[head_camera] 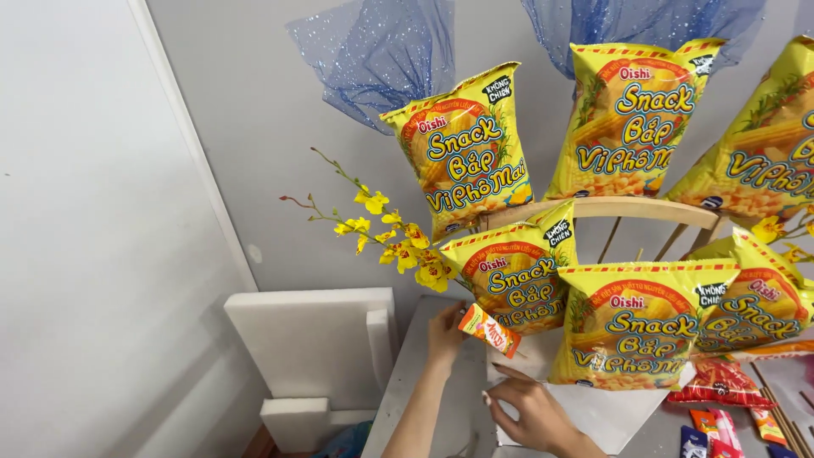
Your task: Assembling a decorative gift arrangement by taping artificial flowers to wooden sticks and inserting them into a foam base alongside snack bags.
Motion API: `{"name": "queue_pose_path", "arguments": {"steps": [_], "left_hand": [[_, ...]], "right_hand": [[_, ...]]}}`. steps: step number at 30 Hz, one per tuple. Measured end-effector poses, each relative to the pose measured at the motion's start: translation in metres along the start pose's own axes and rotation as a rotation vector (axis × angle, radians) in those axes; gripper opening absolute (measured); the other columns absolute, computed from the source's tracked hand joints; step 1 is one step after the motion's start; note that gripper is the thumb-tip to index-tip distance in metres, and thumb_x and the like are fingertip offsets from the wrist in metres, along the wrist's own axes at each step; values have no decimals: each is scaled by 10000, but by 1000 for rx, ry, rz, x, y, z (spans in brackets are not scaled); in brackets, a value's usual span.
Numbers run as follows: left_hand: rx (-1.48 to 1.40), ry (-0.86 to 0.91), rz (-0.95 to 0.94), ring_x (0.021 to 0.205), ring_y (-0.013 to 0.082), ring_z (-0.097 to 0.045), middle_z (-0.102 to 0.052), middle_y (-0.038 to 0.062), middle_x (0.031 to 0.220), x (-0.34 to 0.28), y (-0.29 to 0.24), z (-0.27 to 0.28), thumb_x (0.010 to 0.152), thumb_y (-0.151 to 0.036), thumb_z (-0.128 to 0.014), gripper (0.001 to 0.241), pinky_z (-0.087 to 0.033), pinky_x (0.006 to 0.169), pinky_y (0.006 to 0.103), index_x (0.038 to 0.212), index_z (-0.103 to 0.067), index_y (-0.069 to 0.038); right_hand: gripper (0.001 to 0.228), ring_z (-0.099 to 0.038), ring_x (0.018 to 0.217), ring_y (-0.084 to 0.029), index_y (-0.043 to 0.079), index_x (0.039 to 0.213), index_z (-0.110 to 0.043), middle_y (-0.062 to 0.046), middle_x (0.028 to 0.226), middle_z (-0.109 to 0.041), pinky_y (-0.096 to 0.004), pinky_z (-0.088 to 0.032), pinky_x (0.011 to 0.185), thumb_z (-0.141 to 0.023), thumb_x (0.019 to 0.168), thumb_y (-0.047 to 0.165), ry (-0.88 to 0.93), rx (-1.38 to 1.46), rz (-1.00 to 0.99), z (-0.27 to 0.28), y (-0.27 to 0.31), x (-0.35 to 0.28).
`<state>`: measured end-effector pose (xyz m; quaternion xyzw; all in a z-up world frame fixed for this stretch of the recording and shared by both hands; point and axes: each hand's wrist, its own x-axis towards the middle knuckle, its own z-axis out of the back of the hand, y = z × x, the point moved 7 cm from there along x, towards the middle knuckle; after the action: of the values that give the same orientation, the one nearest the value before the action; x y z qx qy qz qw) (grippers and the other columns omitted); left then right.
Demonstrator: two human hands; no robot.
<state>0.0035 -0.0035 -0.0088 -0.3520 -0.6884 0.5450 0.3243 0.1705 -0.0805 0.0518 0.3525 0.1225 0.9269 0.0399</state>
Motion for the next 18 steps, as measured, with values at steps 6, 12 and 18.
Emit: {"name": "queue_pose_path", "arguments": {"steps": [6,12,18], "left_hand": [[409,-6,-1,656,173,-574,-659,88,898,-37,19,-6,864,-243,-353,377,-350,518,308,1130,-610,-168],[331,-41,306,1073,247,-516,-556,91,1136,-96,78,-33,863,-452,-336,425,-377,862,335,1035,-536,-120],[54,-220,381,1001,209,-521,-447,18,1279,-89,114,-54,816,-419,-444,476,-494,583,345,1264,-377,-272]], "right_hand": [[100,-654,623,-185,189,769,-644,40,732,-696,-300,-487,563,-555,746,228,-50,-205,-378,10,-60,-89],[335,-596,899,-386,145,902,-634,-169,881,-681,-409,-429,746,-395,834,369,-53,-257,-1368,66,-156,-225],[737,-270,1281,-264,229,1409,-71,-127,1410,-225,-529,-421,889,-461,801,80,-498,501,-1583,113,-129,-216]]}}
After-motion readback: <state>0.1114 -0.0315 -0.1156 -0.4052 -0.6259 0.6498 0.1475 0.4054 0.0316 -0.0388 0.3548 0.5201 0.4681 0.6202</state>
